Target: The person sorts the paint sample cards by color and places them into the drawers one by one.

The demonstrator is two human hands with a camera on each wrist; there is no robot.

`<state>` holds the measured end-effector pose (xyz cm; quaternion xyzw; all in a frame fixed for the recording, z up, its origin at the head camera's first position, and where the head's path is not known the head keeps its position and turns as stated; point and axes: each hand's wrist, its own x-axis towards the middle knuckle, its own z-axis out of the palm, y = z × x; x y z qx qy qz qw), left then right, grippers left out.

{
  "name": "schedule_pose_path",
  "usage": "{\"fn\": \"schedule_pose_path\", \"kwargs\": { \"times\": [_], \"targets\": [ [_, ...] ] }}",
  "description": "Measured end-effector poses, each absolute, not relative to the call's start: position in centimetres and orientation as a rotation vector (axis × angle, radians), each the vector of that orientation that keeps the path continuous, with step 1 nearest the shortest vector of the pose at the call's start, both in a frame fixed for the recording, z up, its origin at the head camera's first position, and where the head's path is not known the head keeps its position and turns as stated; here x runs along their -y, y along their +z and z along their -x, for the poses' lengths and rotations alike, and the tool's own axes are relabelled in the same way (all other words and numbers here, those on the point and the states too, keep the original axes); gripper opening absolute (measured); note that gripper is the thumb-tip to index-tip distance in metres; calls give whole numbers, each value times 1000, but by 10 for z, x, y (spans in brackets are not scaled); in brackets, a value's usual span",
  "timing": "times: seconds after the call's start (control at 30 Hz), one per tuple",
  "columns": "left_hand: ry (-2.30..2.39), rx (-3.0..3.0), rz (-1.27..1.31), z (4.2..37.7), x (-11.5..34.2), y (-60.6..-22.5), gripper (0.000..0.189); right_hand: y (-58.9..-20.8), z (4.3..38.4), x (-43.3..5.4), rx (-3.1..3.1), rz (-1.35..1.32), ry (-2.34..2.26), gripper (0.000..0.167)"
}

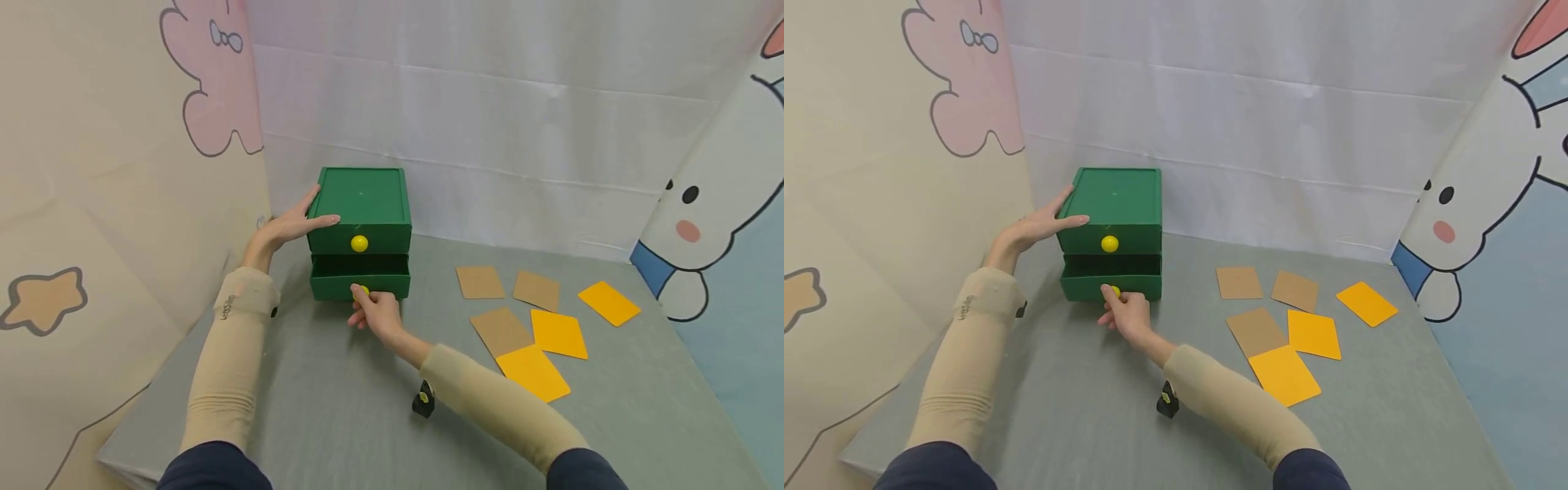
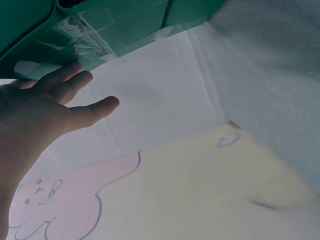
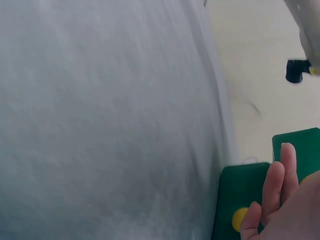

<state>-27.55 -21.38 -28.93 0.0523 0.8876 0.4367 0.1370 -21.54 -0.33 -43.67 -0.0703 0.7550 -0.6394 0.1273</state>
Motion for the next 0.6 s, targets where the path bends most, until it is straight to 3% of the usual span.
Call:
{"fn": "schedule_pose_path", "kwargs": {
  "times": [0.6],
  "targets": [
    [1258, -2588, -154, 280, 215, -293, 94, -439, 163, -15, -2159, 229, -1796, 53]
  ]
}}
